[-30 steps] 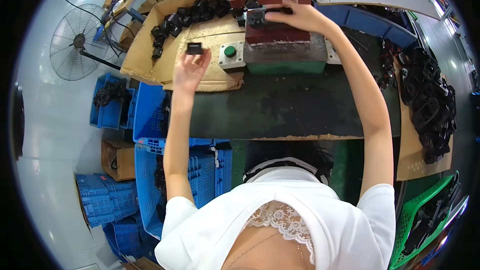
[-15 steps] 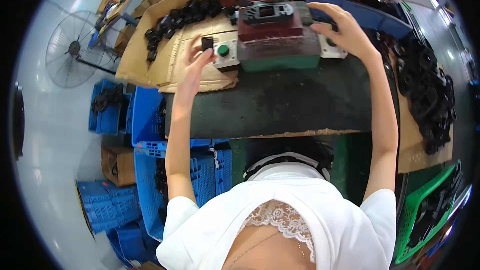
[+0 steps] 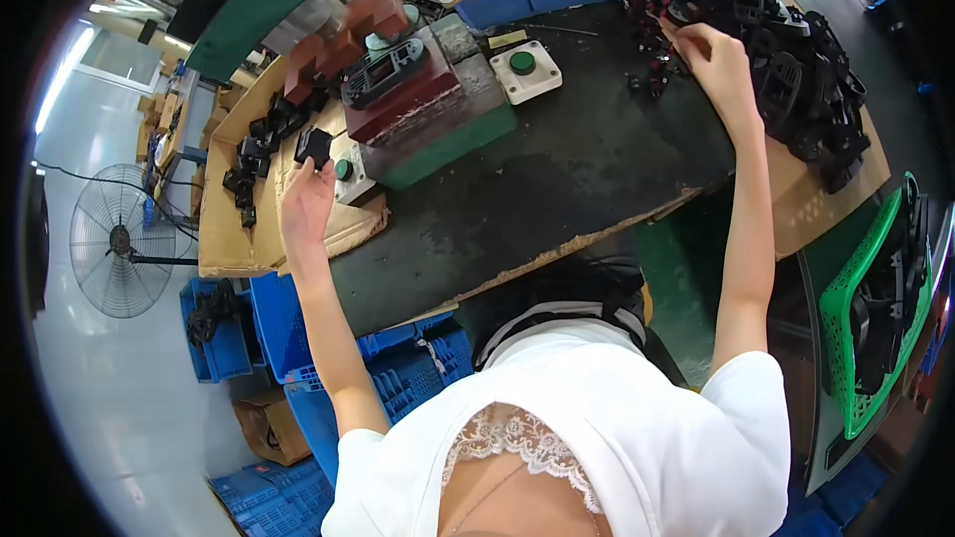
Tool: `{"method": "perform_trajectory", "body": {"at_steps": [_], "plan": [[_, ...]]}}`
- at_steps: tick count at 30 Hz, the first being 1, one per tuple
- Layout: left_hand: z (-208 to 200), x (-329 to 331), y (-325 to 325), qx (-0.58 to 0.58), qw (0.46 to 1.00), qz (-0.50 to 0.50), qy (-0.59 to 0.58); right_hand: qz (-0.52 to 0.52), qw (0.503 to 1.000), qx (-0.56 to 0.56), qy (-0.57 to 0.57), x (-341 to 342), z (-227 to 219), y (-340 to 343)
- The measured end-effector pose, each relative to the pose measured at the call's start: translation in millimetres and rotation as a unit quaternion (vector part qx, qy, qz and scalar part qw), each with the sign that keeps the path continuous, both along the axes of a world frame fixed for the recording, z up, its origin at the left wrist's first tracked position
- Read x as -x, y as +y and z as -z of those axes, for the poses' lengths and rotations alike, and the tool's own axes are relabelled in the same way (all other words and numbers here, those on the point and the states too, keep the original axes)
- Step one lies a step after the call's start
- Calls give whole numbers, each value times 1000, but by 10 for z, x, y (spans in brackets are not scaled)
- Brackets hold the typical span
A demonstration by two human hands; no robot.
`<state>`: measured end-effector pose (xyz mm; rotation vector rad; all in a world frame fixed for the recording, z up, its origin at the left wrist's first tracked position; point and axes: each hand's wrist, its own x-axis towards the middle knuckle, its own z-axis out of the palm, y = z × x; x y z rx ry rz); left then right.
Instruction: Operating a press machine to assemble black plastic components.
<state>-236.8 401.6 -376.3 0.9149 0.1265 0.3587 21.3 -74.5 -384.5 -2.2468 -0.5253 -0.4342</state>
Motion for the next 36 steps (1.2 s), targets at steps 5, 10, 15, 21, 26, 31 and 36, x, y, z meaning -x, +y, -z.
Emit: {"method": "perform_trajectory", "body": {"at_steps": [5, 10, 15, 21, 26, 31, 36], "plan": [[-265, -109, -355, -179, 983, -33, 19, 6, 999, 52, -3, 63, 195, 40], [-472, -248, -630, -326, 931, -152, 55, -138, 986, 86, -38, 284, 79, 290], [-366, -459, -619, -388, 897, -210, 40, -175, 965, 182, -74, 268, 179, 402], [-311, -701, -568, -438, 880, -178, 44, -197, 977, 84, -6, 260, 39, 612], [-356, -898, -537, -597, 773, -210, 43, -222, 968, -104, 59, 314, -132, 921], [-317, -1049, -384, -711, 683, -163, -29, -273, 954, -101, 64, 318, -289, 1314], [-301, -1071, -413, -694, 709, -125, 12, -360, 916, -157, 85, 164, -187, 1686]]}}
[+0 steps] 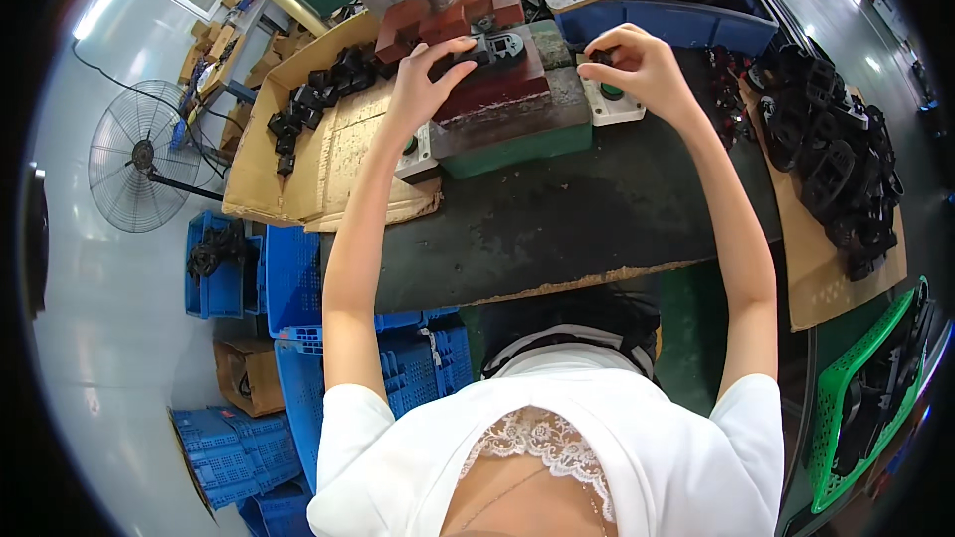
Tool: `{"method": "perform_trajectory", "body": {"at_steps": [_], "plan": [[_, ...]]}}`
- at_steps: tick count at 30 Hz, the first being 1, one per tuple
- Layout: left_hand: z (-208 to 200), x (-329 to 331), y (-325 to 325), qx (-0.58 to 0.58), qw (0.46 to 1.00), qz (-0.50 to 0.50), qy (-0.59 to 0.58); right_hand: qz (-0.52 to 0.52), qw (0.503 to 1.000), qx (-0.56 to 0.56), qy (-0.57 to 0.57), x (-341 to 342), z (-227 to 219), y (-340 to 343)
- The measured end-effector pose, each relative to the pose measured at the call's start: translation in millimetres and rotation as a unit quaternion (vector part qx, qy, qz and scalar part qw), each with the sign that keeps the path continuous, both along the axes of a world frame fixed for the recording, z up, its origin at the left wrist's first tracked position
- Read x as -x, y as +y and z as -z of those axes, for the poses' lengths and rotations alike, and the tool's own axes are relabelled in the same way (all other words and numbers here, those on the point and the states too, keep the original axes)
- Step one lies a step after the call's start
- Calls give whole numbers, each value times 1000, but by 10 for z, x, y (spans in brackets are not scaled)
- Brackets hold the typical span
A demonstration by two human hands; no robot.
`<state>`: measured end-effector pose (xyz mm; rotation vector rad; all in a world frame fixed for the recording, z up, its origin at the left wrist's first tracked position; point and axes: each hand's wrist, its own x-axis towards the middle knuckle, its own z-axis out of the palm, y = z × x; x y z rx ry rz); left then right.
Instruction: Operating a press machine to assemble black plastic components.
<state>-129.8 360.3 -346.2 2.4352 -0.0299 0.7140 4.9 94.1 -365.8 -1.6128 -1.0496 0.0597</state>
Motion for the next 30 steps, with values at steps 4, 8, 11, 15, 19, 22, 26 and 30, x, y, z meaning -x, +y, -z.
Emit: {"method": "perform_trajectory", "body": {"at_steps": [4, 8, 11, 15, 19, 22, 26, 30], "plan": [[93, 3, 58, -56, 996, 29, -70, -28, 997, 50, 56, -6, -98, 250], [82, 14, 73, -102, 990, 41, -92, -48, 997, -1, 61, 33, -190, 548], [-47, 205, 18, -127, 992, -2, -14, -43, 997, -19, 59, -15, -211, 662], [16, 541, 177, -7, 993, -35, -111, 21, 994, 104, -10, -113, -273, 717], [162, 910, 301, 21, 998, -50, 20, -116, 993, 31, 18, -148, -257, 739], [308, 991, 272, 39, 997, -53, -27, -76, 990, 83, -86, -189, -224, 754], [385, 1081, 329, 87, 993, -74, -37, -28, 974, 109, -197, 88, -423, 798], [384, 1149, 366, 65, 996, -58, -19, -52, 953, 50, -294, 87, -394, 848]]}}
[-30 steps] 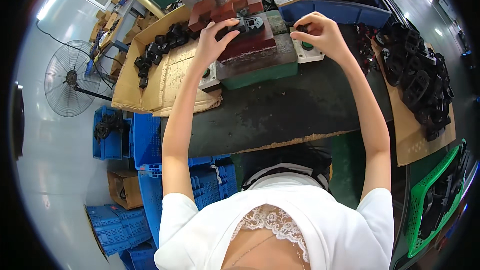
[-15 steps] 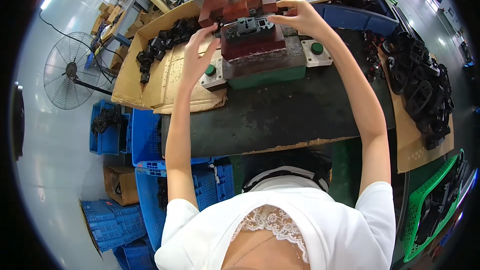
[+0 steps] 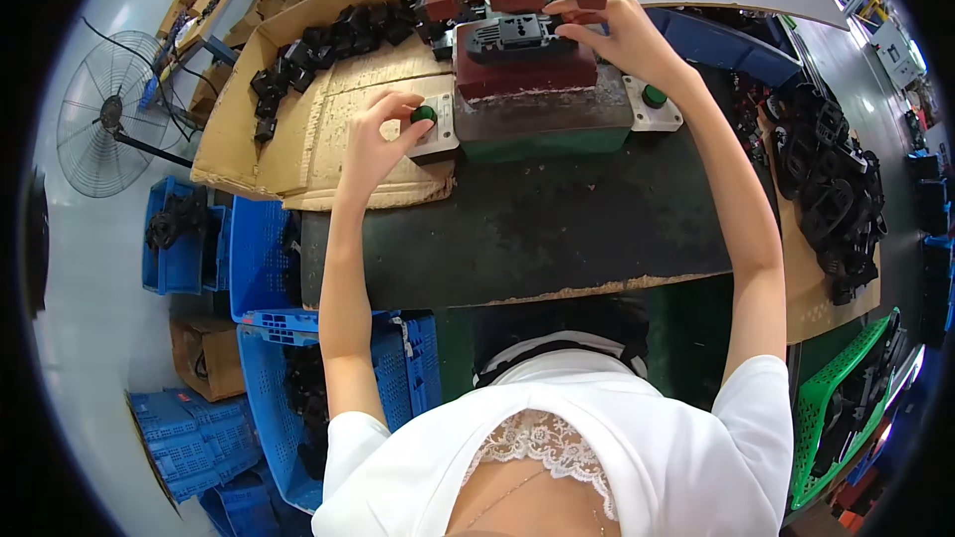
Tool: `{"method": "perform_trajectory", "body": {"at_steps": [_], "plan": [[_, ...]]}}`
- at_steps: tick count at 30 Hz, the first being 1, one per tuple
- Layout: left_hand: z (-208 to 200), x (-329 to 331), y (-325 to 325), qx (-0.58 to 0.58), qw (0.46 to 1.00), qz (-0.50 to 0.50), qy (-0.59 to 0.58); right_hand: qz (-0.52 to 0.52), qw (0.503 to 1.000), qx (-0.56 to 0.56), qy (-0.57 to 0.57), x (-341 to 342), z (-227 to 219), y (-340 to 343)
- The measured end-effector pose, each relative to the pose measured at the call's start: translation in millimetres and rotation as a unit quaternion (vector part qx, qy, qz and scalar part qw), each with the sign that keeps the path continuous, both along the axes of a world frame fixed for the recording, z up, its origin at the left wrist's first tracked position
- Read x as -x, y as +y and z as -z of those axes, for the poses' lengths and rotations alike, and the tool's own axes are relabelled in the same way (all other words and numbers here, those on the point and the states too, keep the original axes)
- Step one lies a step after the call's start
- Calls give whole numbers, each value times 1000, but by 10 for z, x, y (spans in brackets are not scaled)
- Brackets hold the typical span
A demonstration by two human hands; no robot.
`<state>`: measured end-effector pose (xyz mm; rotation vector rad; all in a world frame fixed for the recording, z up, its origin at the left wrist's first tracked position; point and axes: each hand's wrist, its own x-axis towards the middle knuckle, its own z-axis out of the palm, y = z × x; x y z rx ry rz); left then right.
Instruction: Operating a press machine to assemble black plastic components.
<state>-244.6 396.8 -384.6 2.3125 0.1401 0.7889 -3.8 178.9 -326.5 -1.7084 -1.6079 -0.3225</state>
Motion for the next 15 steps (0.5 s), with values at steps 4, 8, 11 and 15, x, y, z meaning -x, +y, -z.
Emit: {"method": "perform_trajectory", "body": {"at_steps": [4, 8, 11, 15], "plan": [[56, -38, -23, -20, 999, 12, -27, 0, 997, 47, 65, -92, 15, 22], [103, -57, -19, -25, 998, 15, -50, 10, 998, 46, 43, -140, 32, 32], [117, -39, -9, -42, 998, 6, -52, 17, 999, 23, 31, -60, 11, 43], [92, -37, -31, -49, 998, 9, -47, -34, 993, 14, 115, -116, 111, 63]]}}
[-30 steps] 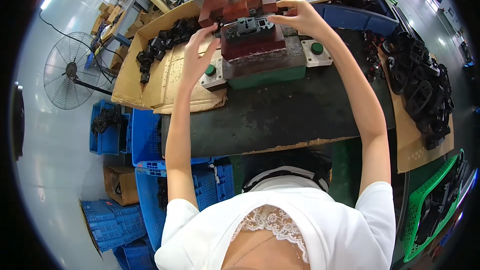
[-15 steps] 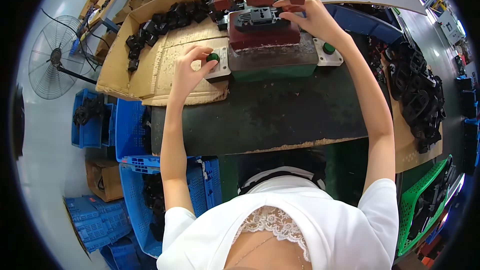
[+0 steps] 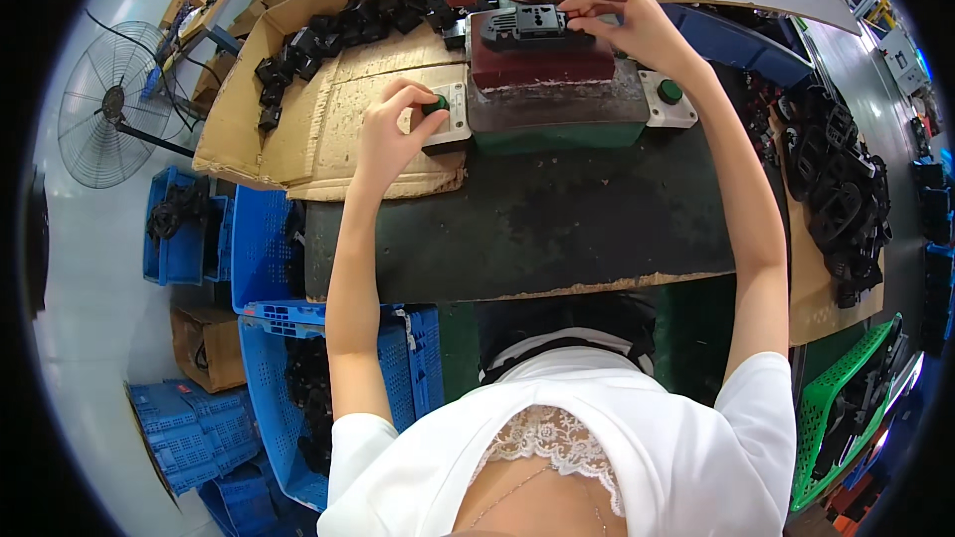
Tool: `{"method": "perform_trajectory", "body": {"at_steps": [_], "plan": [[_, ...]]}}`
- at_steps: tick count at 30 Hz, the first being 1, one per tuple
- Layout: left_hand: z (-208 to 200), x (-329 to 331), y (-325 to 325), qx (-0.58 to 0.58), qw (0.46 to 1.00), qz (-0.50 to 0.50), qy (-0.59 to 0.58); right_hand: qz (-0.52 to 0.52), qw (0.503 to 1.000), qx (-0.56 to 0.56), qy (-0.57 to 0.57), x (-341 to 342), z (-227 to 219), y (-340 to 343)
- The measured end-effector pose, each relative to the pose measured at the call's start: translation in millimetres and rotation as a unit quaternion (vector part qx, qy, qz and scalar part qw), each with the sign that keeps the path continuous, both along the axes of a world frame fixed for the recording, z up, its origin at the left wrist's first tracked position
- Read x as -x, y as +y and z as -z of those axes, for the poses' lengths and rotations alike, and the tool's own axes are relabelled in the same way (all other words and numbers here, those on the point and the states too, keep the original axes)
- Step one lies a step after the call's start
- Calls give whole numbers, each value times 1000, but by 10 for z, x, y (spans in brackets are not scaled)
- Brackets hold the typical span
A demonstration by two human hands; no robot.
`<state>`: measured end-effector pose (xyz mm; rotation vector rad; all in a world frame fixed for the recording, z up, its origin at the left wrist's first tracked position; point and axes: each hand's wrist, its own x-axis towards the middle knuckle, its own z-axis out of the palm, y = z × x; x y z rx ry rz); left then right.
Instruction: Operating a press machine to assemble black plastic components.
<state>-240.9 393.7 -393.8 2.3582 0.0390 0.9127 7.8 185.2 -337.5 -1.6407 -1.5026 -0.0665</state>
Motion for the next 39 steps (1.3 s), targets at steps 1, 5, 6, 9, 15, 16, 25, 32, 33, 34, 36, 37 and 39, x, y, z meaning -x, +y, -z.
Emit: {"method": "perform_trajectory", "body": {"at_steps": [1, 5, 6, 9, 15, 16, 25, 32, 33, 34, 36, 37, 39], "plan": [[-15, 11, -12, 15, 1000, -4, 17, -7, 1000, -9, 20, 17, 18, 7], [-10, -12, -6, 21, 1000, 13, -4, -20, 998, -10, 61, -41, 81, 27], [-10, -6, -8, 20, 1000, 13, -4, -20, 998, -10, 62, -39, 92, 29], [-18, 3, -17, 18, 1000, 7, 4, -12, 999, -27, 32, -16, 98, 17], [-17, -1, 0, 11, 1000, 14, -9, -6, 997, 20, -70, 0, -11, -34], [-15, -2, -1, -2, 1000, 13, -22, 5, 998, 43, -43, 45, -34, -61], [-30, 18, -114, -124, 990, -59, 13, 94, 989, 52, -98, 66, -156, -489], [-176, 30, -385, -237, 960, -129, 80, 178, 975, 108, -73, 201, 169, -1143], [-177, 20, -410, -239, 959, -127, 81, 177, 977, 93, -68, 249, 218, -1155], [-176, 8, -432, -236, 958, -131, 93, 183, 976, 83, -89, 278, 252, -1162], [-166, 25, -450, -238, 956, -134, 110, 195, 974, 80, -88, 305, 312, -1129], [-156, 41, -441, -232, 957, -136, 107, 206, 971, 79, -90, 315, 329, -1115], [-142, 43, -444, -228, 959, -132, 107, 216, 969, 80, -89, 311, 336, -1121]]}}
